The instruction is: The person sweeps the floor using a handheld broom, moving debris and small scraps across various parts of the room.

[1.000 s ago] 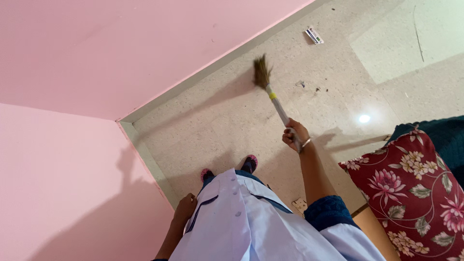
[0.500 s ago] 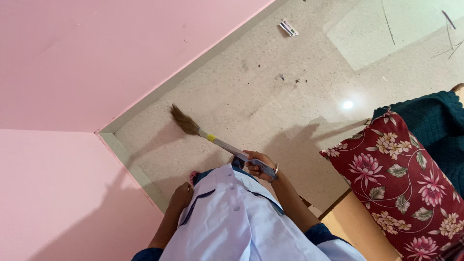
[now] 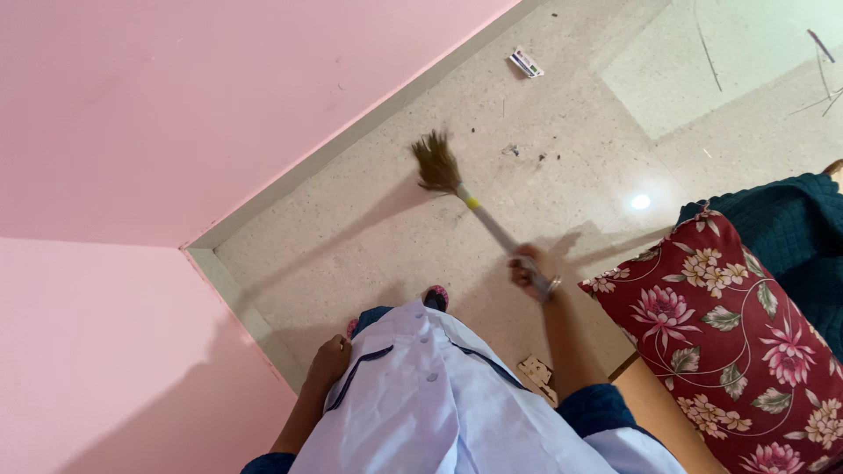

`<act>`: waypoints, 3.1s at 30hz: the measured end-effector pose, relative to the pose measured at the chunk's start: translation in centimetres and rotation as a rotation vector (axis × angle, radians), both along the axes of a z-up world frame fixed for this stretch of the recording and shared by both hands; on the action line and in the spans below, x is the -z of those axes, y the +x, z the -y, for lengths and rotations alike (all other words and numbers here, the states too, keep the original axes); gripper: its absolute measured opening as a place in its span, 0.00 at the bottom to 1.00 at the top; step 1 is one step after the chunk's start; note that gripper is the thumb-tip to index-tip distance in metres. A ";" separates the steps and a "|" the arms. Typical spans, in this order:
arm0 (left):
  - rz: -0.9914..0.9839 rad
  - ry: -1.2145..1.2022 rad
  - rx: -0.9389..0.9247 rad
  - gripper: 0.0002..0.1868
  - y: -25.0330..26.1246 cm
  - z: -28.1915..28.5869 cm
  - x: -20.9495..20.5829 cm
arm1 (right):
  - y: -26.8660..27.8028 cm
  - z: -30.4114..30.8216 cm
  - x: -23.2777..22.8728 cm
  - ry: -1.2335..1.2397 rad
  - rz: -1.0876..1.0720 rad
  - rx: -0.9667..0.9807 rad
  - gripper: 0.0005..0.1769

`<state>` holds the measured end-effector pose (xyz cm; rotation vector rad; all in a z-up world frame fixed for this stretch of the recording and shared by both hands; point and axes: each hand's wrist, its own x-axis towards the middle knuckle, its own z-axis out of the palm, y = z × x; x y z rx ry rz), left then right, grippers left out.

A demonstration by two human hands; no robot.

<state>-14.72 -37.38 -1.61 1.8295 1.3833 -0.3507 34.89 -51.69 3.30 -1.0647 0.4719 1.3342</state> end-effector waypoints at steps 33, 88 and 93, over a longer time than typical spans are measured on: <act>0.072 0.056 -0.037 0.23 -5.1 -24.7 -1.7 | -7.0 -25.6 -1.3 -0.320 0.630 0.021 0.14; -0.140 0.033 0.997 0.19 32.7 -60.1 1.7 | -9.2 -31.5 -13.4 -0.289 0.200 0.700 0.24; -0.246 0.120 1.237 0.24 35.6 -64.3 1.2 | -15.0 -32.3 -15.3 -0.163 0.170 0.935 0.22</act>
